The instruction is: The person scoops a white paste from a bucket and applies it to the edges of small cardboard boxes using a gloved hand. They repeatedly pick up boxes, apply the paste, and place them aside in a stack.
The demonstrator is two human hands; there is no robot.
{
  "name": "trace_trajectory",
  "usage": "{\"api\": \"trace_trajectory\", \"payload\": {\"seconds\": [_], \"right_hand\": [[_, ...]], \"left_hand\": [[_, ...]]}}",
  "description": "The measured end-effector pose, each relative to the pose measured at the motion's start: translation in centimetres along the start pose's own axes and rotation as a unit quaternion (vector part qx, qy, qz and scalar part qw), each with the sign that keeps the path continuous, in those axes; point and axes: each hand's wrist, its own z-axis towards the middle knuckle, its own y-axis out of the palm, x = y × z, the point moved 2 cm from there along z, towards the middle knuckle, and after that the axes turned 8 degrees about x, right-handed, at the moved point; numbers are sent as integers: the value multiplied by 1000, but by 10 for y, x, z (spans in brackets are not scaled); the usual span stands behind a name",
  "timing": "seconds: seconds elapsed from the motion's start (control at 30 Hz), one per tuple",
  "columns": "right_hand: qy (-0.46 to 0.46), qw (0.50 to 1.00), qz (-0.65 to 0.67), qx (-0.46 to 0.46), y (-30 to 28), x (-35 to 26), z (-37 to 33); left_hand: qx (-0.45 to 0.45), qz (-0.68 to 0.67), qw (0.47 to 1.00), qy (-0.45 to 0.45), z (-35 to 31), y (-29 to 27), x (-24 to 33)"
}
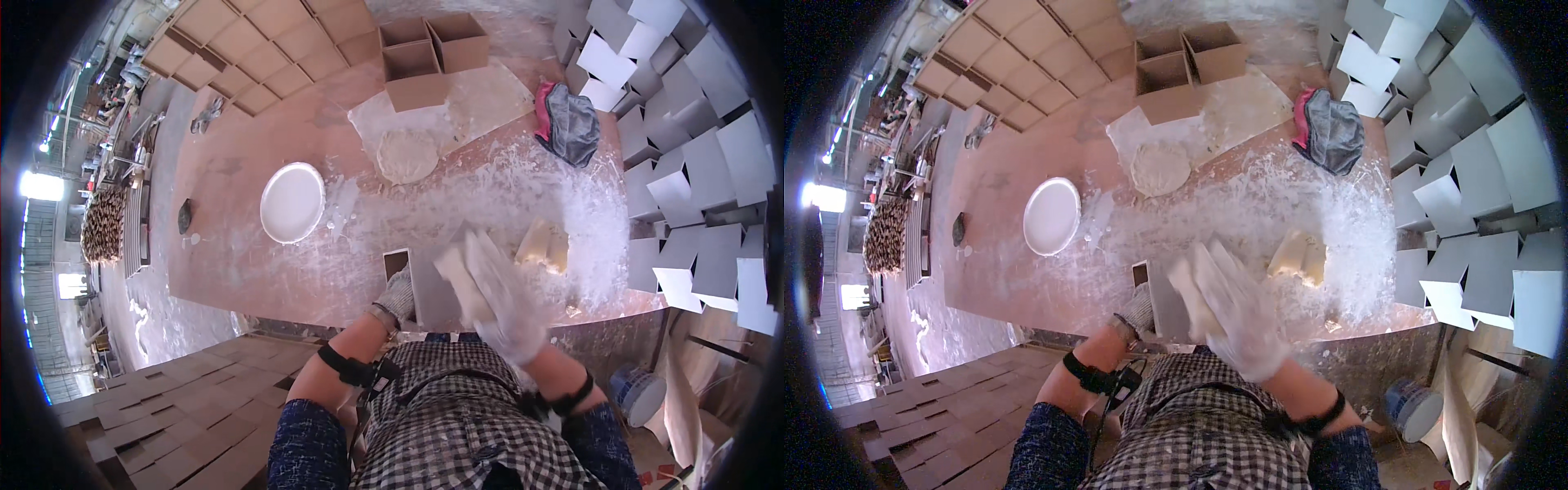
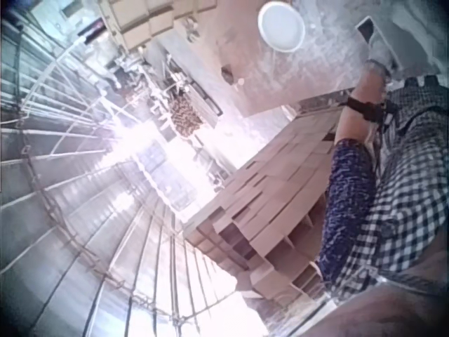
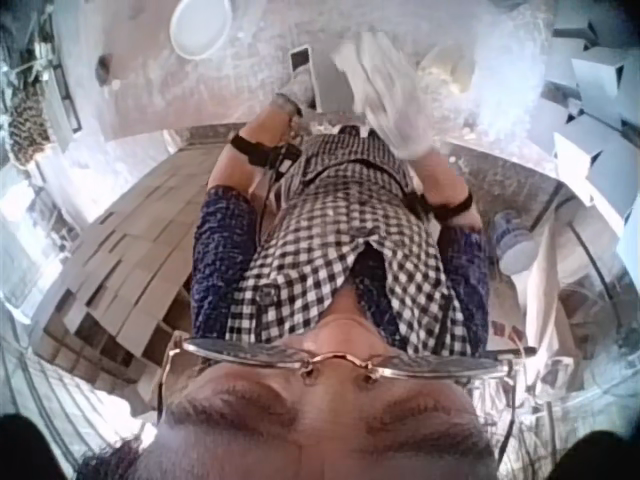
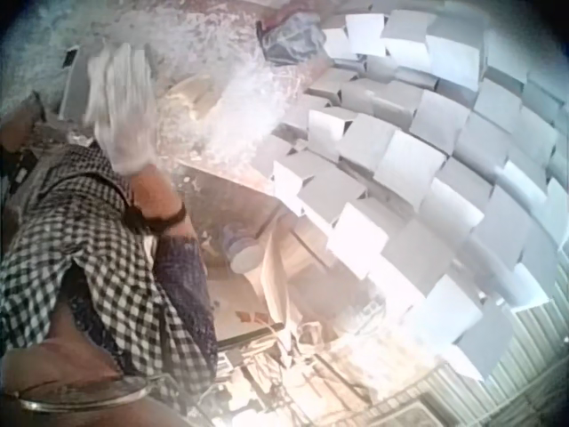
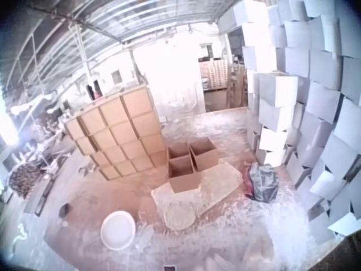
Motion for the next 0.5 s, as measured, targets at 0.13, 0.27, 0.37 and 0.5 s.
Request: {"api": "trace_trajectory", "payload": {"seconds": [0.13,0.27,0.37,0.5], "right_hand": [[125,988,83,-43,41,-2,9],[75,988,69,-113,21,-45,-33],[27,984,142,-101,-5,-46,-65],[84,984,146,-61,-9,-15,-49]], "left_hand": [[-23,115,990,73,-3,10,10],[-34,271,944,186,-4,9,4],[48,354,919,165,7,3,-2],[60,411,880,231,21,-13,-15]]}}
